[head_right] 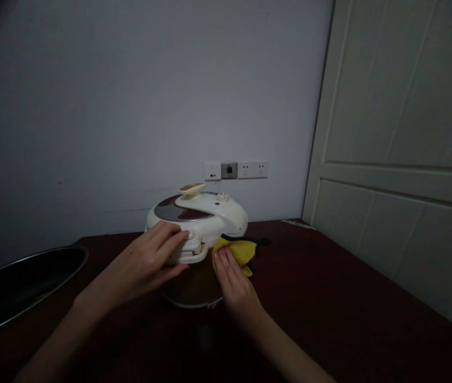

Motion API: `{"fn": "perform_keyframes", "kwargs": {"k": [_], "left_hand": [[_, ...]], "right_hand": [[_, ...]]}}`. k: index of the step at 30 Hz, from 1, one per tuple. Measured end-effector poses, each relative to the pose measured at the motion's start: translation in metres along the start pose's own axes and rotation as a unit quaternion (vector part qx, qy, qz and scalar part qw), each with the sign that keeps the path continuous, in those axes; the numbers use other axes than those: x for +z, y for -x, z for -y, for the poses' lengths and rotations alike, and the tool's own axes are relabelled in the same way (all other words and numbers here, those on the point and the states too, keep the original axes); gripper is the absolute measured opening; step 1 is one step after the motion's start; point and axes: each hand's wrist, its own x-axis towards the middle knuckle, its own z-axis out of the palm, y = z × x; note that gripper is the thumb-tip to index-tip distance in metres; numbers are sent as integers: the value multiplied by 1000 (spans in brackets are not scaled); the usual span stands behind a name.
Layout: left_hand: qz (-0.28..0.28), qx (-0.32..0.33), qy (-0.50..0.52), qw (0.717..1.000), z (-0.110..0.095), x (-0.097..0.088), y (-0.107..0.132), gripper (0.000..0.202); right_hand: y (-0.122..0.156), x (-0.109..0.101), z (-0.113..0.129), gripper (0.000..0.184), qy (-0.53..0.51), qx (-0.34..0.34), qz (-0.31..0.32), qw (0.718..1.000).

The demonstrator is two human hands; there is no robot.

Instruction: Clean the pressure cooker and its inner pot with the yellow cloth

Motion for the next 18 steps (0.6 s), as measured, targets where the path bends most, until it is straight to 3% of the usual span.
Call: {"fn": "perform_keyframes", "kwargs": {"k": [4,9,15,18], "left_hand": [[-8,9,0,1000,0,0,0,34],[-20,20,-12,1000,1,1,-1,33],[-14,17,-10,1000,-1,0,0,33],[-9,12,-9,1000,-1,-1,0,33]], "right_hand": [[-4,0,-1,58,19,-10,3,1000],[-24,1,-1,62,37,26,-8,999],[-5,5,6,58,60,15,12,998],[-10,1,4,58,59,6,25,998]]}}
